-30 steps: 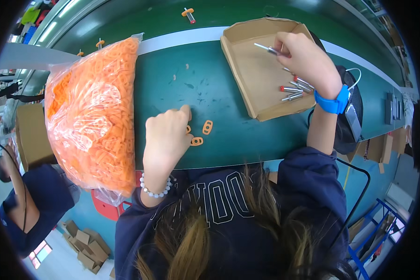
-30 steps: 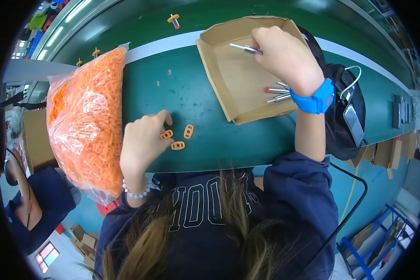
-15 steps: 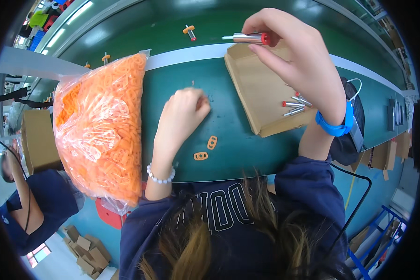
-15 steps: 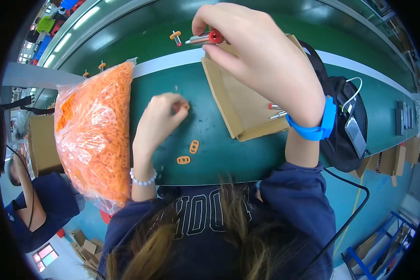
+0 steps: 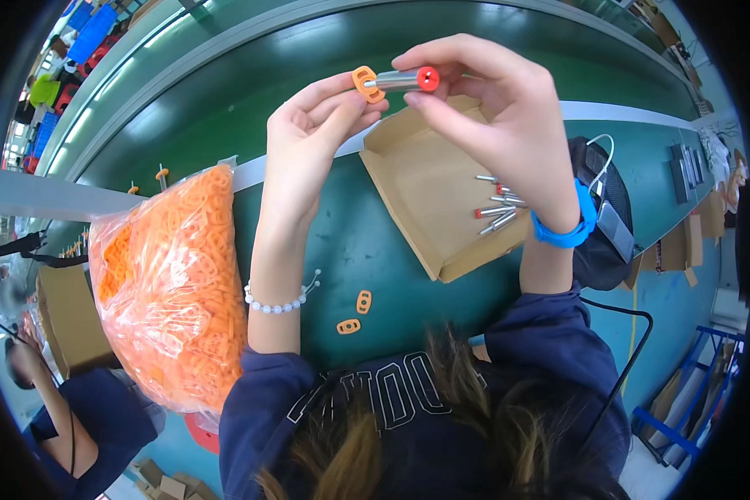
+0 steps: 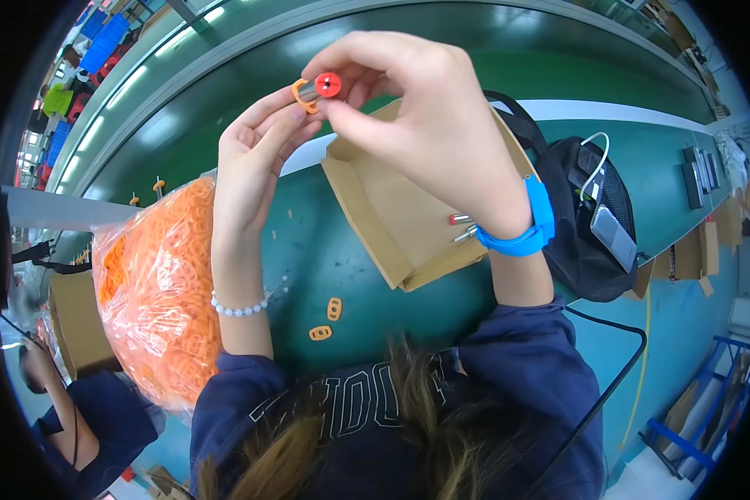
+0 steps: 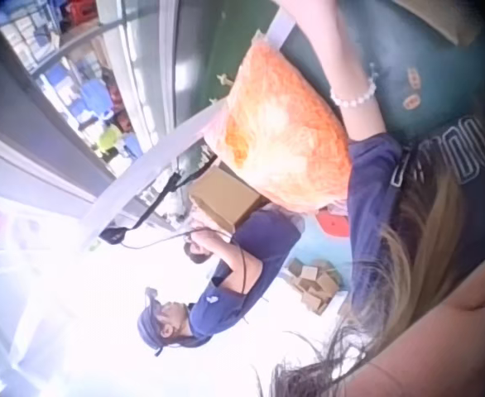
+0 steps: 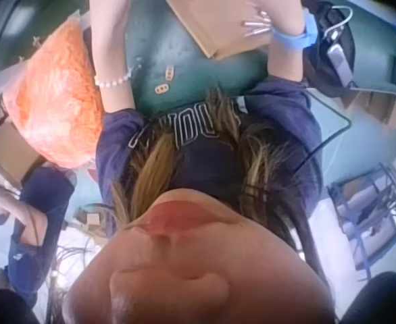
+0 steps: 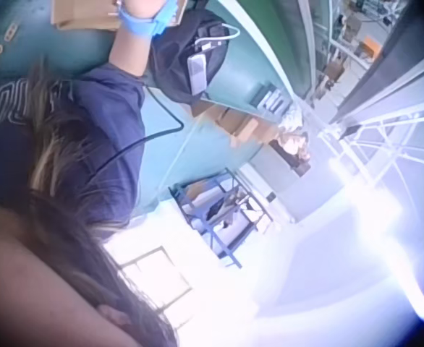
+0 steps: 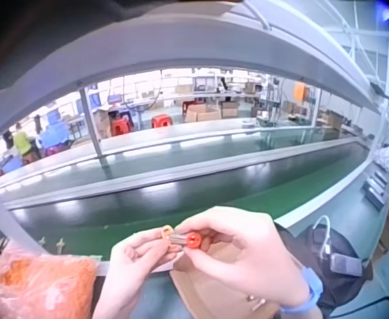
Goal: The worker is manually attaching orange plastic connectors to silver metal cylindrical components on an industrial assembly line.
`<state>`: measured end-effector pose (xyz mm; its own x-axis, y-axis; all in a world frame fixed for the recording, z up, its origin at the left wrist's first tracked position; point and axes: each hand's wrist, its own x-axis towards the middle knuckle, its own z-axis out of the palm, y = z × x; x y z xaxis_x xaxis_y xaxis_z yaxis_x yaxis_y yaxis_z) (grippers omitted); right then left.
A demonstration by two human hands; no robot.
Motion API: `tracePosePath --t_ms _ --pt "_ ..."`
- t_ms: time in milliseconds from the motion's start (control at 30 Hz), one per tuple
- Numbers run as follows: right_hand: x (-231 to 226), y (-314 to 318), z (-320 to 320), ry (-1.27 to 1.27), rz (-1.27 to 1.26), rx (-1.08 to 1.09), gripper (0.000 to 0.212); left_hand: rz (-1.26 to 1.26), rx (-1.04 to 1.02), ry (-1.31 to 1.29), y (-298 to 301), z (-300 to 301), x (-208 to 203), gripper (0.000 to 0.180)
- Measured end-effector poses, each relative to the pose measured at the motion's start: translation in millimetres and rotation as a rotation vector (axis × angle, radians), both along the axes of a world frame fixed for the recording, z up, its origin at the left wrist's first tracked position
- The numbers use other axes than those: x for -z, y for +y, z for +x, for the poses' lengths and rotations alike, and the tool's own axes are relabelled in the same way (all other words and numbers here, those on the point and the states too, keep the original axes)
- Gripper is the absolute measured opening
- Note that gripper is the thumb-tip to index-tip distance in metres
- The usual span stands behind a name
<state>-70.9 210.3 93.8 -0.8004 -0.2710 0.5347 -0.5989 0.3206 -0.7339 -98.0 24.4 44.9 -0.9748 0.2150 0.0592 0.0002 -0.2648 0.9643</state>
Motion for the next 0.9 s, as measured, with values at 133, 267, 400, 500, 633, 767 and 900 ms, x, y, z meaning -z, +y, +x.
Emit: tracePosePath --t_ms 133,267,400,500,633,767,900 --pt "6 -7 -3 0.068 0.094 0.119 0.023 -0.028 -0.014 0.049 -3 -1 -6 0.033" --pt "9 -14 -5 0.091 0.135 0.139 0.021 -0.037 0.062 0.073 -3 -1 -7 0.033" --pt "11 -16 -9 0.159 0.188 0.118 0.021 -0.023 0.092 0.077 -3 -2 -5 0.030" --pt "12 -17 -9 0.186 0.204 0.125 0.022 -0.036 0.090 0.111 -4 -4 -3 0.030" --pt "12 -17 -8 0.193 0.216 0.135 0.022 -0.057 0.092 0.134 -7 -3 -5 0.031" --pt "15 -18 -7 0.198 0.191 0.125 0.022 -0.106 0.133 0.128 -12 -4 -5 0.030" --pt "17 -21 -5 0.240 0.229 0.136 0.023 -0.131 0.197 0.103 -18 -9 -2 0.029"
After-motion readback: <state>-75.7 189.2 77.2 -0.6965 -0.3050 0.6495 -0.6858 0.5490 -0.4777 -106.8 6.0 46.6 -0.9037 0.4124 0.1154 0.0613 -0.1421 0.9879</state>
